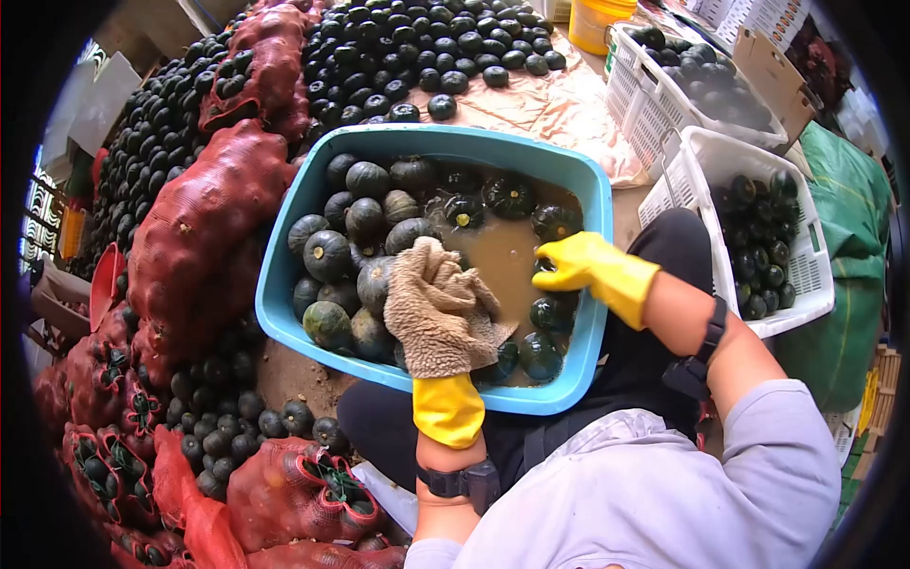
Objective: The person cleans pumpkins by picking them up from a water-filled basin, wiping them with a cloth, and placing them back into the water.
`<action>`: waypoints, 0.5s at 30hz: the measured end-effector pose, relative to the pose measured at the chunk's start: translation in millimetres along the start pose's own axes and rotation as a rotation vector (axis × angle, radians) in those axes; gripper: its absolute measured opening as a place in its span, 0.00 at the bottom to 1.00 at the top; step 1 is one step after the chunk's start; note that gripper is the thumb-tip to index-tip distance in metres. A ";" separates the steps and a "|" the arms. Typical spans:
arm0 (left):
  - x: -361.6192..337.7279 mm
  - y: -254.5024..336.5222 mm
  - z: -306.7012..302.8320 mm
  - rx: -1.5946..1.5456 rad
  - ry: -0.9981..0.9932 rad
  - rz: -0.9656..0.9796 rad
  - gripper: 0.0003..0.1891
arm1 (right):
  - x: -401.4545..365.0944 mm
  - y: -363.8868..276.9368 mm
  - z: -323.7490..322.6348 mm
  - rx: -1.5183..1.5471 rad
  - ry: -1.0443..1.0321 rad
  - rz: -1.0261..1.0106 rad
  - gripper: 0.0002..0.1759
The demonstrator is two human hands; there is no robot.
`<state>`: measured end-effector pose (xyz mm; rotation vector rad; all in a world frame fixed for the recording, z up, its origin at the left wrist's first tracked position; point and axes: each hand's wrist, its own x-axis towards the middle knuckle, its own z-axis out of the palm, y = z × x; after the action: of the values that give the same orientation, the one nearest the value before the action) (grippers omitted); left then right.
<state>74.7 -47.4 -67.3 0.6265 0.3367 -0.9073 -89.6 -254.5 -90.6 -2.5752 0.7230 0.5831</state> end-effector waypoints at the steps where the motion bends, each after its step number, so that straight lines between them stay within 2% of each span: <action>1: -5.2 -6.7 4.0 0.022 0.020 0.013 0.07 | 14.7 -11.6 23.6 -0.113 -0.026 0.074 0.46; 2: -10.9 -12.0 6.1 0.073 0.076 0.039 0.12 | 31.6 -25.8 30.4 -0.183 -0.115 0.209 0.44; 3: -15.6 -14.1 6.3 0.115 0.035 0.064 0.15 | 47.7 -40.8 36.1 -0.264 -0.216 0.336 0.43; 5: -3.0 -19.9 -2.3 0.190 0.058 0.075 0.15 | 69.3 -14.2 51.7 -0.087 -0.221 0.290 0.47; 7: -2.4 -22.9 4.1 0.206 0.134 0.082 0.15 | 55.4 -7.3 46.3 -0.018 -0.101 0.196 0.51; 8: -0.3 -25.8 7.7 0.186 0.158 0.100 0.13 | 37.6 -0.8 33.4 0.180 -0.146 0.170 0.55; 9: 5.4 -28.5 7.5 0.159 0.181 0.116 0.11 | 16.8 -12.9 13.2 0.354 -0.187 0.263 0.51; 10: 31.4 -21.7 -15.7 0.161 0.012 0.049 0.08 | 18.2 -6.3 24.2 0.768 -0.166 0.099 0.47; 11: 44.4 -34.8 -42.5 0.525 0.009 0.244 0.06 | 17.9 -1.1 36.7 1.176 -0.145 -0.080 0.44; 13: -11.4 -36.9 -1.6 1.262 0.006 0.645 0.07 | -28.4 -50.7 15.0 1.572 -0.073 -0.171 0.38; 15: -19.3 -31.1 7.1 1.313 -0.108 0.784 0.17 | -35.8 -86.1 32.7 1.424 0.134 -0.478 0.36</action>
<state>38.3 -54.1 -63.0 1.7405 -0.6671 -0.2812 -78.4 -157.1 -77.8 -1.3245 0.2946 -0.2483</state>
